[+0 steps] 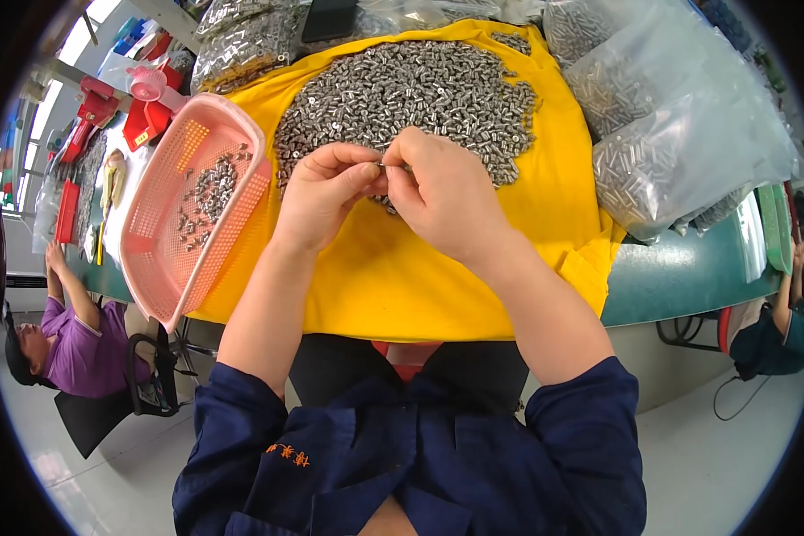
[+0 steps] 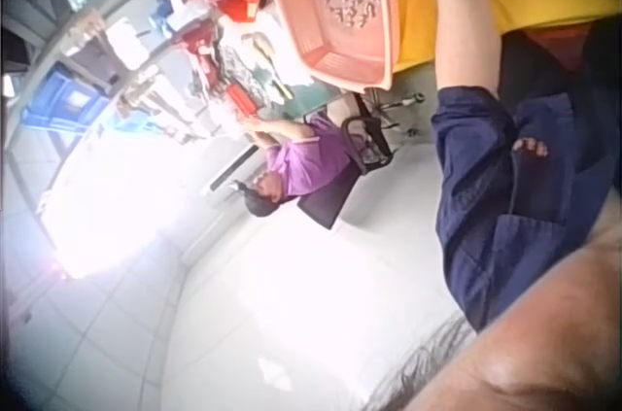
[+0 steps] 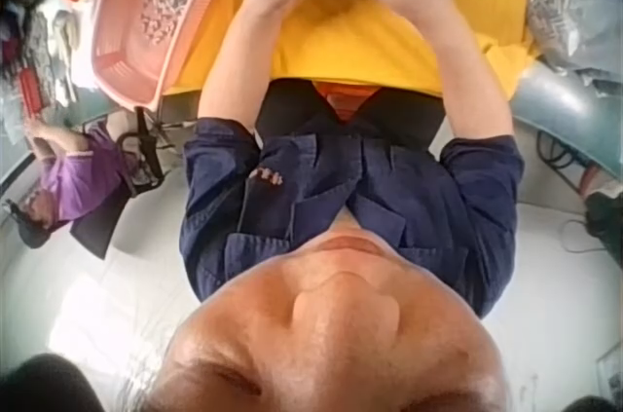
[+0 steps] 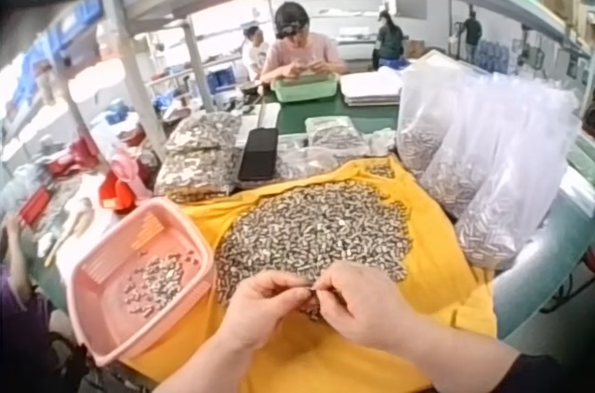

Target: Sorting small metal hardware components from a pile into a separate collection basket.

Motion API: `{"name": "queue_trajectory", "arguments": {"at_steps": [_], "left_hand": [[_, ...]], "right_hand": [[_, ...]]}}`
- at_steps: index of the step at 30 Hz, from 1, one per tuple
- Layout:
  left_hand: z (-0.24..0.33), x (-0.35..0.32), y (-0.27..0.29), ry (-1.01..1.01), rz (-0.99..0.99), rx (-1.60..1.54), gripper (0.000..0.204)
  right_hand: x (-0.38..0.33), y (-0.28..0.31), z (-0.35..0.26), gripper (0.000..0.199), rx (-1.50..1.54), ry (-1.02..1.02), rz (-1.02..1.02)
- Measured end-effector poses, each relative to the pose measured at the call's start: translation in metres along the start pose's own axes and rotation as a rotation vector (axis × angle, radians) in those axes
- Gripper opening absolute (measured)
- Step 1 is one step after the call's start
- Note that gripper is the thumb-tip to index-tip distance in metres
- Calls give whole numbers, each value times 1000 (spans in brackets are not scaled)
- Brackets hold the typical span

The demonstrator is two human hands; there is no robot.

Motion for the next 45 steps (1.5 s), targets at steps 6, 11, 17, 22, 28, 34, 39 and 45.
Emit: {"name": "queue_trajectory", "arguments": {"at_steps": [6, 11, 17, 22, 28, 34, 39, 45], "left_hand": [[6, -2, 3, -67, 52, 95, 9], [60, -18, 8, -332, 196, 325, 9], [179, -96, 63, -714, 624, 907, 16], [129, -64, -25, -710, 268, 1499, 22], [31, -4, -48, -475, -211, 1525, 22], [22, 4, -29, -342, -167, 1473, 16], [24, 9, -26, -274, -99, 1518, 12], [22, 5, -29, -243, -141, 1524, 11]], "right_hand": [[-2, -7, 3, 5, 64, -86, -21], [1, -3, 18, 5, 396, -186, 55], [2, 7, 35, 4, 522, -307, 107], [2, 12, 35, 3, 492, -260, 140], [3, 9, 37, 4, 484, -274, 134], [3, 9, 36, 4, 455, -258, 116], [3, 6, 35, 4, 434, -235, 102], [3, 6, 38, 5, 443, -258, 91]]}}
Point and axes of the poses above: each hand's wrist, its own x-axis towards the middle knuckle, its own y-axis out of the back of the hand, z = x × y, the point moved 10 cm from there along x, towards the middle knuckle, and after that the axes turned 9 degrees about -x, right-handed, at the moved point
